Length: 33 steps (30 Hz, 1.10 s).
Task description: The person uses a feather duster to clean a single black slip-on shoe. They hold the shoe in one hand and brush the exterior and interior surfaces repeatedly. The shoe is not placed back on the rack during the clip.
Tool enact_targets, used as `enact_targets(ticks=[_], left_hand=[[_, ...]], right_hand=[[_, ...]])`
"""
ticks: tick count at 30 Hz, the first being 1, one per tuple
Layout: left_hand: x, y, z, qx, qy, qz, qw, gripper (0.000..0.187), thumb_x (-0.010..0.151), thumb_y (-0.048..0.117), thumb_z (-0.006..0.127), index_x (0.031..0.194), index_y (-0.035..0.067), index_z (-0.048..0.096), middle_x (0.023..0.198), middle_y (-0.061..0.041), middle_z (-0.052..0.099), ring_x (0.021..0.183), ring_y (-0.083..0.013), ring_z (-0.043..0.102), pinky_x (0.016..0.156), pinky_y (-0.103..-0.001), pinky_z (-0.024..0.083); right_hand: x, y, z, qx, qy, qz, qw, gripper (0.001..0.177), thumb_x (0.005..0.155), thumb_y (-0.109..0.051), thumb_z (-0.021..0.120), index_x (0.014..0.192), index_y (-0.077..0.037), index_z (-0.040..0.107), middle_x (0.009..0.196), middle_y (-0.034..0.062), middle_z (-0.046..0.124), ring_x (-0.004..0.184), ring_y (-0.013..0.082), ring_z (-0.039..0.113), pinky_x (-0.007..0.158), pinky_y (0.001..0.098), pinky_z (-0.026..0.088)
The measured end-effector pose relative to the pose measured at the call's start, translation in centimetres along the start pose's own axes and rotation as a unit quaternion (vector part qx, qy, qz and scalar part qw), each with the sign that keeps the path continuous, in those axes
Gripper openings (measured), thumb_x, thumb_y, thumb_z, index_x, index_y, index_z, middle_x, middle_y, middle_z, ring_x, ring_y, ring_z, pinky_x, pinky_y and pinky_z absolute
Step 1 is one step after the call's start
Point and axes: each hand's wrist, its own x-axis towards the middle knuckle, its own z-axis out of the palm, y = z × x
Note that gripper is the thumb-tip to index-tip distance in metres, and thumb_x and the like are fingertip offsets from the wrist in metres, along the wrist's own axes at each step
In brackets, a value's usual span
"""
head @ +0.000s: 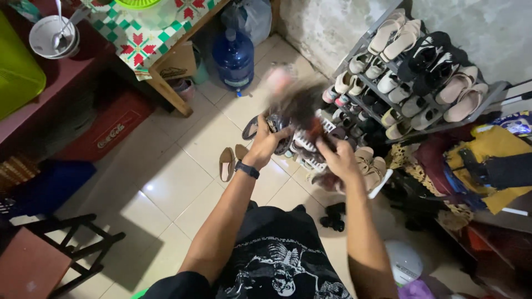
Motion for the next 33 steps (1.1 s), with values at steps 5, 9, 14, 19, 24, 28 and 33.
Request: enact_targets(ticks=[5, 9, 14, 19, 24, 28, 33], left_hand=[[-1.5, 2.5, -1.2, 0.219, -0.030, -0.046, 0.974, 0.094, 0.072, 0.020, 0.086, 0.149, 0.000, 0.037, 0.135, -0.021, 0.057, 0.125, -0.0298, 0.056, 0.110, -0.039, 0.042], [-1.7, 3.7, -1.9, 0.299, -0.013, -0.022, 0.954, 0.096, 0.068, 0.028, 0.088, 0.147, -0.001, 0.040, 0.133, -0.022, 0.060, 0.122, -0.0300, 0.060, 0.108, -0.038, 0.045], [-0.8, 4.0, -3.7, 0.286, -0.089, 0.156, 0.941, 0.094, 0.069, 0.030, 0.089, 0.147, -0.005, 0.050, 0.139, -0.025, 0.060, 0.128, -0.0346, 0.059, 0.112, -0.040, 0.045], [-1.8, 5.9, -4.9, 0.486, -0.031, 0.124, 0.864, 0.098, 0.064, 0.034, 0.089, 0.145, -0.001, 0.048, 0.127, -0.023, 0.059, 0.115, -0.0375, 0.064, 0.099, -0.043, 0.053], [-2.2, 8.7, -4.8, 0.680, -0.041, 0.139, 0.719, 0.098, 0.063, 0.024, 0.083, 0.151, 0.004, 0.044, 0.141, -0.021, 0.049, 0.107, -0.0426, 0.063, 0.086, -0.047, 0.057], [-2.1, 10.9, -4.8, 0.792, -0.045, 0.142, 0.592, 0.088, 0.057, 0.034, 0.088, 0.132, 0.004, 0.053, 0.147, -0.026, 0.039, 0.108, -0.0437, 0.061, 0.079, -0.046, 0.059], [-4.5, 13.7, -3.5, 0.815, -0.039, 0.136, 0.562, 0.095, 0.065, 0.012, 0.077, 0.151, 0.000, 0.039, 0.136, -0.019, 0.048, 0.099, -0.0374, 0.063, 0.069, -0.043, 0.061]], right_hand=[[2.8, -0.3, -3.1, -0.210, 0.067, 0.024, 0.975, 0.033, 0.099, -0.033, 0.068, 0.106, -0.002, 0.076, 0.088, 0.0206, 0.074, 0.074, 0.0295, 0.071, 0.069, 0.0425, 0.053], [3.3, -0.7, -3.4, -0.171, 0.126, 0.051, 0.976, 0.035, 0.103, -0.036, 0.066, 0.101, -0.003, 0.075, 0.083, 0.0197, 0.074, 0.072, 0.0334, 0.072, 0.068, 0.0422, 0.052], [1.6, 1.1, 0.0, -0.172, -0.038, 0.016, 0.984, 0.034, 0.090, -0.036, 0.068, 0.094, -0.003, 0.077, 0.074, 0.0205, 0.073, 0.064, 0.0360, 0.072, 0.061, 0.0434, 0.053], [4.0, 2.4, -0.3, -0.268, 0.159, 0.041, 0.949, 0.048, 0.107, -0.042, 0.069, 0.086, 0.002, 0.072, 0.078, 0.0232, 0.070, 0.075, 0.0419, 0.069, 0.065, 0.0452, 0.052], [0.8, 1.8, 2.5, -0.099, 0.069, 0.098, 0.988, 0.041, 0.099, -0.041, 0.064, 0.091, -0.002, 0.074, 0.080, 0.0191, 0.077, 0.073, 0.0406, 0.076, 0.067, 0.0460, 0.056], [-0.9, 5.0, 6.6, -0.155, 0.032, -0.138, 0.978, 0.039, 0.101, -0.031, 0.065, 0.119, 0.003, 0.069, 0.101, 0.0259, 0.074, 0.094, 0.0431, 0.069, 0.081, 0.0442, 0.053], [0.3, 4.1, 8.3, -0.055, 0.157, 0.178, 0.970, 0.042, 0.109, -0.035, 0.054, 0.111, 0.003, 0.069, 0.089, 0.0255, 0.073, 0.085, 0.0436, 0.071, 0.078, 0.0449, 0.050]])
